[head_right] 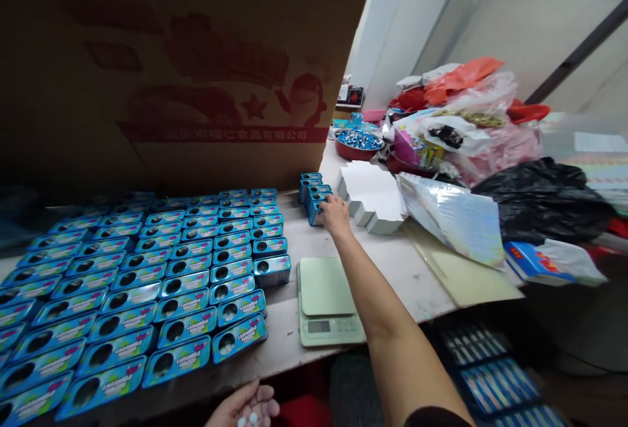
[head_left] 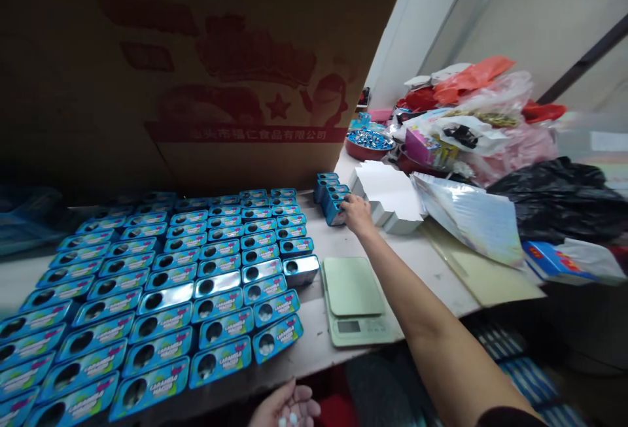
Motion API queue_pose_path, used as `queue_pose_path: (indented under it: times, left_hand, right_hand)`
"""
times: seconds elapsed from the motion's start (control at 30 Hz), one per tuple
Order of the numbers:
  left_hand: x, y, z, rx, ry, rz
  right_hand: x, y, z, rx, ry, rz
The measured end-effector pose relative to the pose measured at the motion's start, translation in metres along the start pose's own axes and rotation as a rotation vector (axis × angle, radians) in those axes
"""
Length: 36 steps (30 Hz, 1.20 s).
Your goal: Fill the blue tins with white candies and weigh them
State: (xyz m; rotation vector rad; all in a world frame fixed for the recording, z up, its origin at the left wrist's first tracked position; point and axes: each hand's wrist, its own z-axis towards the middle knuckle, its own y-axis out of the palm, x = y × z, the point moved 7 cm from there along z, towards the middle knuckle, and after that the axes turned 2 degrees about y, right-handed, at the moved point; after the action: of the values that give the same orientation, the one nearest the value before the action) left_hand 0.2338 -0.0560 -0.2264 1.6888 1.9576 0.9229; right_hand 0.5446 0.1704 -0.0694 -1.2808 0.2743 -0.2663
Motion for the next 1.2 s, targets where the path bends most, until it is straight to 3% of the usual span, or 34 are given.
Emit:
queue_pose_path:
  times: [0.17, 0.37, 0.47, 0.63, 0.7, 0.8, 0.87, 0.97, 1.2]
  left_hand:
    - [-0.009, 0.007, -0.014, 0.004, -0.019, -0.045]
    - [-0.022, 0.012, -0.021, 0.001, -0.033, -0.128]
    - [-0.025, 0.017, -0.024, -0.019, -0.008, -0.102]
    - [-0.024, 0.025, -0.035, -0.034, 0.067, -0.044]
    - [-0.02, 0.028, -0.038, -0.05, 0.126, -0.056]
    - [-0.017, 0.036, -0.041, -0.151, 0.174, -0.079]
    - [-0.02, 0.039, -0.042, -0.222, 0.144, -0.065]
    - [-0.024, 0.039, -0.043, -0.24, 0.101, -0.008]
    - [-0.032, 0.039, -0.041, -0.138, 0.04, 0.108]
  right_hand:
    - [-0.008, -0.028, -0.035, -0.015, -0.113, -0.026]
    - [-0.035, -0.079, -0.12, -0.067, -0.447, -0.028]
    - [-0.042, -0.085, -0.15, -0.127, -0.473, -0.048]
    - [-0.059, -0.109, -0.207, 0.011, -0.392, 0.085]
    - [-0.082, -0.108, -0.248, -0.009, -0.419, 0.217]
    - [-0.132, -0.084, -0.319, -0.221, -0.649, 0.336]
    - [-0.146, -0.069, -0.344, -0.232, -0.59, 0.313]
    - [-0.151, -0.055, -0.358, -0.22, -0.525, 0.304]
    - [-0.152, -0.046, -0.359, -0.236, -0.598, 0.439]
